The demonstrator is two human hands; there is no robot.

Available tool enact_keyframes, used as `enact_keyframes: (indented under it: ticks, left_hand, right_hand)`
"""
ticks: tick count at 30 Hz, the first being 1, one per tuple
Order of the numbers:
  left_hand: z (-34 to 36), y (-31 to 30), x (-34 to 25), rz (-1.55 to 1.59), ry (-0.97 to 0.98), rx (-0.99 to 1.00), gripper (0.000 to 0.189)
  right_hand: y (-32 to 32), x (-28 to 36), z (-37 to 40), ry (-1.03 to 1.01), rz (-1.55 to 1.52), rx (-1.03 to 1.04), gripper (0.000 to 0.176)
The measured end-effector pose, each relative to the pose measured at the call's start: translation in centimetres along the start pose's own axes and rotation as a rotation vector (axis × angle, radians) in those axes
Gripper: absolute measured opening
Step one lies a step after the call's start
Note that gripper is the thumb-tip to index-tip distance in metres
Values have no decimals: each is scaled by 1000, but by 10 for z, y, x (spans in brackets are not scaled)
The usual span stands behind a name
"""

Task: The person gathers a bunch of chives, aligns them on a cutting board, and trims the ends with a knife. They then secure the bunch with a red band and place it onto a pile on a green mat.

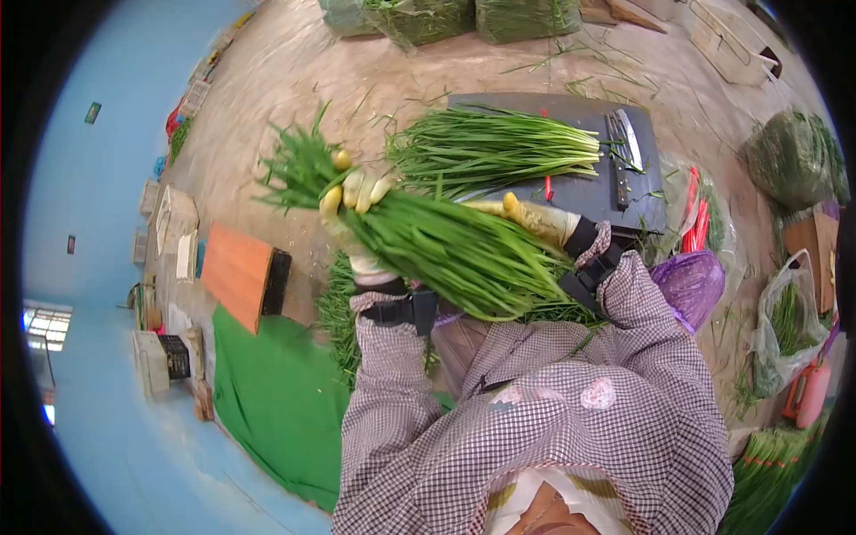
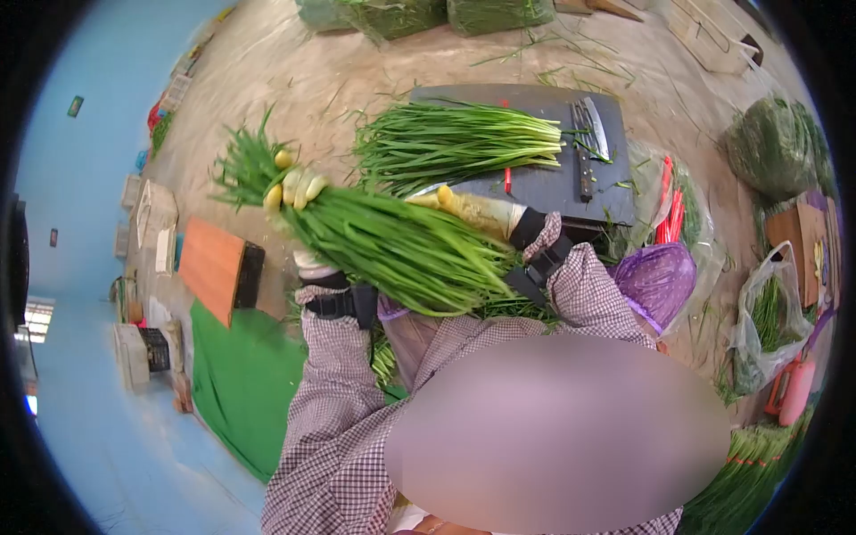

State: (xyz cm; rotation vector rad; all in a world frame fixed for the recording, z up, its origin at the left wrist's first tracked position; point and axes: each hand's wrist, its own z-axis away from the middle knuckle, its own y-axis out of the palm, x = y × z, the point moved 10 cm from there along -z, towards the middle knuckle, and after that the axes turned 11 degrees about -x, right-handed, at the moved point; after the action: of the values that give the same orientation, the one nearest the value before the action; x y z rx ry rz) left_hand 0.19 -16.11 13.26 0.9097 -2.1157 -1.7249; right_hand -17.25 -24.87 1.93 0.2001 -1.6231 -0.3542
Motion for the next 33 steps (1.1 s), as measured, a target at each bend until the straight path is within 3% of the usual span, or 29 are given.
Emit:
enact_keyframes:
  ticks: [1, 3, 5, 6, 9, 14, 25, 30, 33]
  left_hand:
    - [-6, -1, 3, -29, 10, -3, 42]
    - [-19, -5, 8, -85, 25, -12, 42]
    - [-29, -34, 4, -92, 54, -93, 42]
    - [-30, -47, 4, -96, 61, -132, 42]
    - [-31, -63, 11, -33, 81, -158, 38]
    - [-32, -74, 35, 45, 5, -115, 41]
    - [-25, -68, 52, 95, 5, -3, 46]
    - [-23, -76, 57, 109, -24, 2, 46]
    - [-23, -80, 56, 94, -7, 3, 48]
  right_hand:
    - [20, -18, 7, 188, -236, 102, 95]
    - [-6, -93, 16, 211, -528, 172, 91]
    - [11, -89, 40, 220, -575, 125, 98]
    - [29, -88, 48, 235, -684, 198, 98]
    - [51, -55, 81, 271, -501, 113, 91]
    - [49, -65, 95, 348, -478, 14, 63]
    - [42, -59, 117, 421, -332, 1, 40]
    - [68, -56, 124, 555, -59, -49, 33]
    - [75, -60, 120, 473, -155, -115, 30]
